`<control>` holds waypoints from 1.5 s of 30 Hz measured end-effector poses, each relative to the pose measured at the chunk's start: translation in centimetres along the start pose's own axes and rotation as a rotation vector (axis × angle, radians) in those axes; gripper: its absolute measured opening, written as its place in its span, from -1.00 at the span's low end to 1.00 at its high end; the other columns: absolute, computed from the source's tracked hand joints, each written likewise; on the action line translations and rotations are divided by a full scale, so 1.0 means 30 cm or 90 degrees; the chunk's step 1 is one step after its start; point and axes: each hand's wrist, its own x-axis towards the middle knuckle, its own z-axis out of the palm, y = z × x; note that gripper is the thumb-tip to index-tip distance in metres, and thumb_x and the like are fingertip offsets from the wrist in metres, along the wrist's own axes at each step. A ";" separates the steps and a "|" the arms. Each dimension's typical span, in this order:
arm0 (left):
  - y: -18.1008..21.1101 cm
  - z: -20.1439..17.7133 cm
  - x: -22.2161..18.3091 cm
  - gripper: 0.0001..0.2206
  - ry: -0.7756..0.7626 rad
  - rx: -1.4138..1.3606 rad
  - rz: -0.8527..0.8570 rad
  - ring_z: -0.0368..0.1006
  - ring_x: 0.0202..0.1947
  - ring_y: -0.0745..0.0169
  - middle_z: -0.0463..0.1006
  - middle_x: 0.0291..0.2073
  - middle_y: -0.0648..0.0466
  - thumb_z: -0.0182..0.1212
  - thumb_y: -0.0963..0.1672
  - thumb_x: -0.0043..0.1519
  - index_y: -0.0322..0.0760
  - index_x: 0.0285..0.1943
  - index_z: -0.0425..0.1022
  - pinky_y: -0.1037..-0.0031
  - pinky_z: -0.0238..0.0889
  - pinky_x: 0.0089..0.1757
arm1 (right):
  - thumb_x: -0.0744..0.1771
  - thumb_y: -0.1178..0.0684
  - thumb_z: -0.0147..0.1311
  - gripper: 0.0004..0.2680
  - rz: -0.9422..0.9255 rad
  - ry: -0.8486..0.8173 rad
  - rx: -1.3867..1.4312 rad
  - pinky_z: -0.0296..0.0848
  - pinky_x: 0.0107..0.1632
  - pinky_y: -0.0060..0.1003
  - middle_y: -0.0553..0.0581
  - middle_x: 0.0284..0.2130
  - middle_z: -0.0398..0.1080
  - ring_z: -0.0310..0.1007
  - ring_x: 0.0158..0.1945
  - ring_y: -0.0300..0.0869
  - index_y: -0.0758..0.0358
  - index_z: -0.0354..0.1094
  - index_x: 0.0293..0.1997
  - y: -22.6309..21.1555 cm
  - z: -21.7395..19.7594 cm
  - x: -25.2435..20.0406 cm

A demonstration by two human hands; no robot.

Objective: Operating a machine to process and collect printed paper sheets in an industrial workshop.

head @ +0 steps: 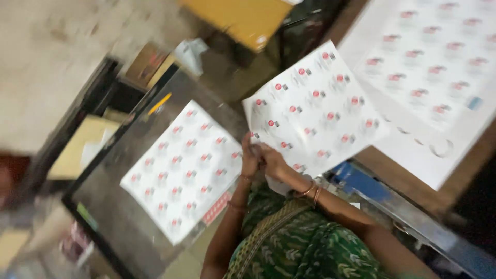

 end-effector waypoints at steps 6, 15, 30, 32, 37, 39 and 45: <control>-0.585 -0.635 -0.239 -0.87 0.237 0.475 -0.112 0.44 -0.30 -0.14 0.56 -0.36 -0.07 0.25 -0.12 0.21 -0.26 -0.16 0.59 0.10 0.33 -0.14 | 0.27 0.00 0.31 -0.59 -0.411 -0.247 -0.183 0.31 0.23 -0.06 0.29 0.17 0.35 0.30 0.22 0.11 0.30 0.33 0.22 -0.109 0.184 0.013; -0.624 -1.338 -0.633 -0.67 0.502 -0.133 -0.418 0.47 -0.24 0.17 0.64 -0.20 -0.02 0.25 -0.17 0.17 -0.53 0.08 0.59 0.38 0.36 -0.20 | 0.26 0.02 0.31 -0.56 -0.239 -0.310 -0.386 0.13 0.34 -0.01 0.27 0.30 0.25 0.11 0.39 0.15 0.21 0.32 0.27 0.003 0.412 0.026; -0.982 -1.569 -0.277 -0.64 0.134 0.393 -0.388 0.44 0.16 -0.27 0.53 0.17 -0.23 0.11 -0.10 0.30 -0.18 0.29 0.47 0.10 0.31 0.10 | 0.20 -0.04 0.34 -0.38 0.056 -0.029 -0.596 0.48 0.03 0.05 0.33 0.01 0.47 0.51 0.04 0.19 0.10 0.15 0.42 0.101 0.391 0.075; -1.002 -1.557 -0.256 -0.62 0.144 0.395 -0.306 0.44 0.14 -0.27 0.53 0.16 -0.27 0.13 -0.12 0.27 -0.25 0.29 0.46 0.11 0.30 0.08 | 0.19 -0.04 0.34 -0.39 0.047 0.001 -0.570 0.49 0.01 0.05 0.32 -0.01 0.48 0.52 0.02 0.19 0.06 0.17 0.40 0.102 0.377 0.051; -0.548 -1.348 -0.130 -0.53 0.241 0.562 -0.545 0.16 0.33 -0.30 0.27 0.35 -0.20 0.27 -0.01 0.24 -0.24 0.29 0.37 -0.11 0.14 0.13 | 0.12 0.04 0.36 -0.43 -0.126 0.077 -0.434 0.47 -0.08 0.05 0.33 -0.07 0.48 0.48 -0.08 0.25 0.18 0.28 0.26 0.107 0.306 -0.027; -0.390 -1.149 -0.102 -0.55 0.266 0.587 -0.398 0.11 0.38 -0.29 0.25 0.38 -0.23 0.29 -0.04 0.24 -0.25 0.28 0.37 -0.13 0.09 0.16 | 0.16 0.03 0.35 -0.54 -0.070 0.118 -0.407 0.48 -0.09 0.01 0.29 -0.12 0.49 0.50 -0.10 0.21 0.17 0.34 0.17 0.189 0.260 -0.082; -0.077 -0.556 -0.004 -0.50 0.208 0.504 -0.076 0.12 0.35 -0.40 0.25 0.35 -0.30 0.39 -0.11 0.12 -0.20 0.28 0.42 -0.16 0.07 0.16 | 0.31 0.07 0.18 -0.90 -0.012 0.314 -0.261 0.52 -0.12 -0.12 0.19 -0.27 0.56 0.58 -0.19 0.02 0.21 0.53 -0.19 0.342 -0.141 -0.258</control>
